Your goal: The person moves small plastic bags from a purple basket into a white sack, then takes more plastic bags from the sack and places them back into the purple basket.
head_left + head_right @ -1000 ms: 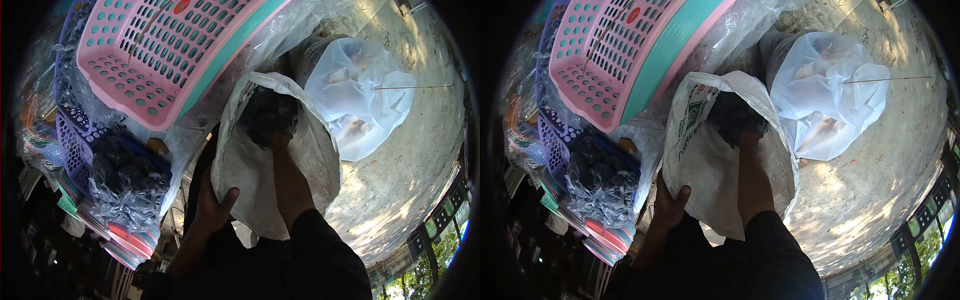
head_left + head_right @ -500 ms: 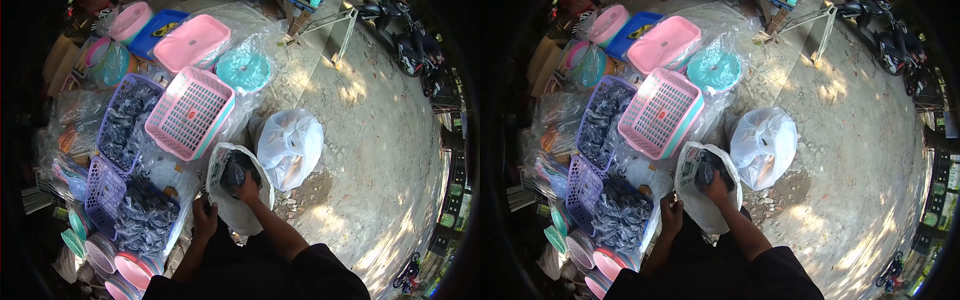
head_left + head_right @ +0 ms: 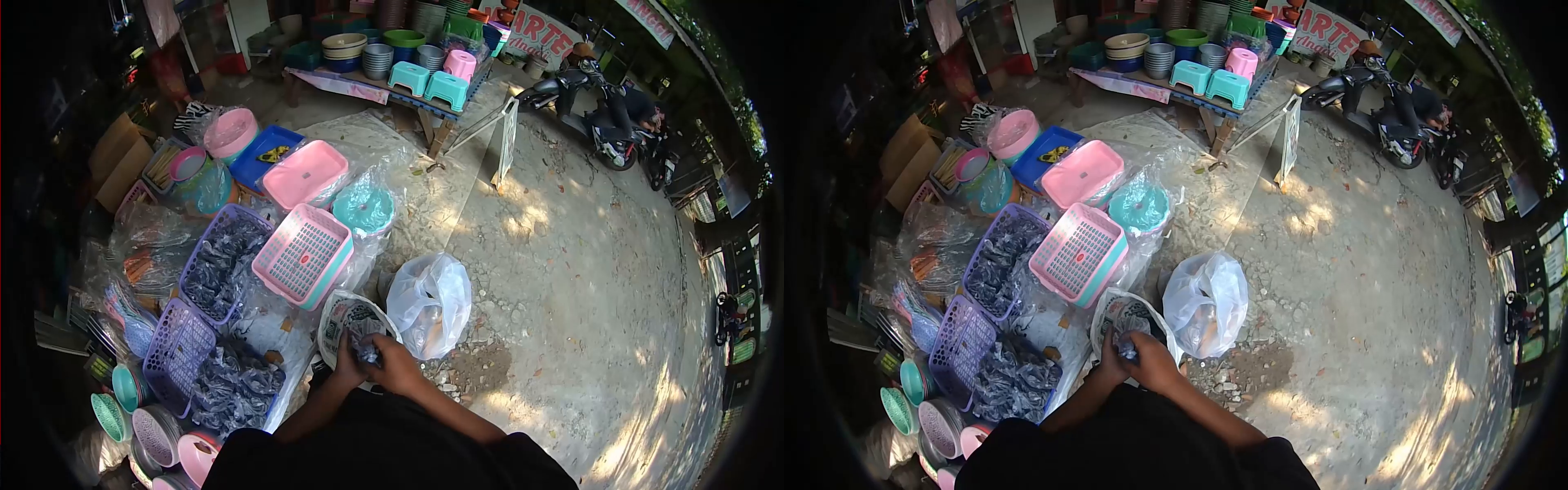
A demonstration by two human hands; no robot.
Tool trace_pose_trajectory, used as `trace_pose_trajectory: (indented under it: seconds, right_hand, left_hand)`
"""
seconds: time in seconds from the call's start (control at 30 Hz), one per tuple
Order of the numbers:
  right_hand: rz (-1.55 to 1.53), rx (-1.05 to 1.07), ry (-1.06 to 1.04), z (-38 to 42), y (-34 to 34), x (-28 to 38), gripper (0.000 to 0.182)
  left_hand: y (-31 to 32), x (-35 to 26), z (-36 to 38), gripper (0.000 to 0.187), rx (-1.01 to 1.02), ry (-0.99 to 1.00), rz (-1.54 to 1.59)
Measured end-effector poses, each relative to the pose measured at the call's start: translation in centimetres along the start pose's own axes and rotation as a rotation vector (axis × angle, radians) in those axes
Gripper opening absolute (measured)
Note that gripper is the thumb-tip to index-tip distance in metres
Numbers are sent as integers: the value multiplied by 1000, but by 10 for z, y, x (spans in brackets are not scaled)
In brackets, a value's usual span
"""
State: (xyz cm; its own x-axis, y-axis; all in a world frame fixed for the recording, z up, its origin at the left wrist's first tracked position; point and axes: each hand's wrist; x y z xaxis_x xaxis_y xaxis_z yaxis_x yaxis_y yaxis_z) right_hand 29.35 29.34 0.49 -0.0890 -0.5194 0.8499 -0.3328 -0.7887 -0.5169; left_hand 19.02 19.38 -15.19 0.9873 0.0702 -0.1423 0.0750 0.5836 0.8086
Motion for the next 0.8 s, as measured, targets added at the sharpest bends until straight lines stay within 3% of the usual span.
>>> trace_pose_trajectory:
  seconds: [0.07, 0.13, 0.2, 0.27, 0.33, 0.4, 0.53, 0.8]
  right_hand:
    - [-55, -81, 38, 1, -10, 20, 46]
    - [-37, -189, -159, -1, -22, 38, 49]
    - [24, -206, -236, 0, -34, 51, 54]
    - [72, -150, -271, 2, -48, 58, 59]
    - [74, -171, -335, 8, -59, 58, 62]
    - [46, -200, -251, 14, -68, 55, 63]
    - [14, -310, -232, 25, -73, 41, 62]
    - [-22, -262, -158, 36, -71, 18, 55]
  left_hand:
    - [2, 6, -2, 72, 212, 9, 20]
    - [50, 3, 20, 76, 274, 8, 9]
    - [79, 1, 24, 80, 325, 7, -3]
    - [88, 0, 23, 82, 454, 138, -10]
    - [83, -8, 20, 82, 393, 92, 118]
    - [81, -12, 20, 78, 372, 91, -74]
    - [81, -15, 16, 71, 389, 28, 24]
    - [93, -24, 24, 68, 395, -55, 48]
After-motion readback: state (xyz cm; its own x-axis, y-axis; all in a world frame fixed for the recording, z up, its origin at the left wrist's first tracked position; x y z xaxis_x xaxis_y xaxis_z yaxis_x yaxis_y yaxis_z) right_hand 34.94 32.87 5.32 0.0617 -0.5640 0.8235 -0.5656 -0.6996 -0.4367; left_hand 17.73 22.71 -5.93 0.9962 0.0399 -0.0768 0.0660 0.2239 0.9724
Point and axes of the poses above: each hand's wrist, its own z-axis away from the middle knuckle, its own y-axis out of the palm, x = y × z, and after that the axes turned 9 degrees about -y, right-handed
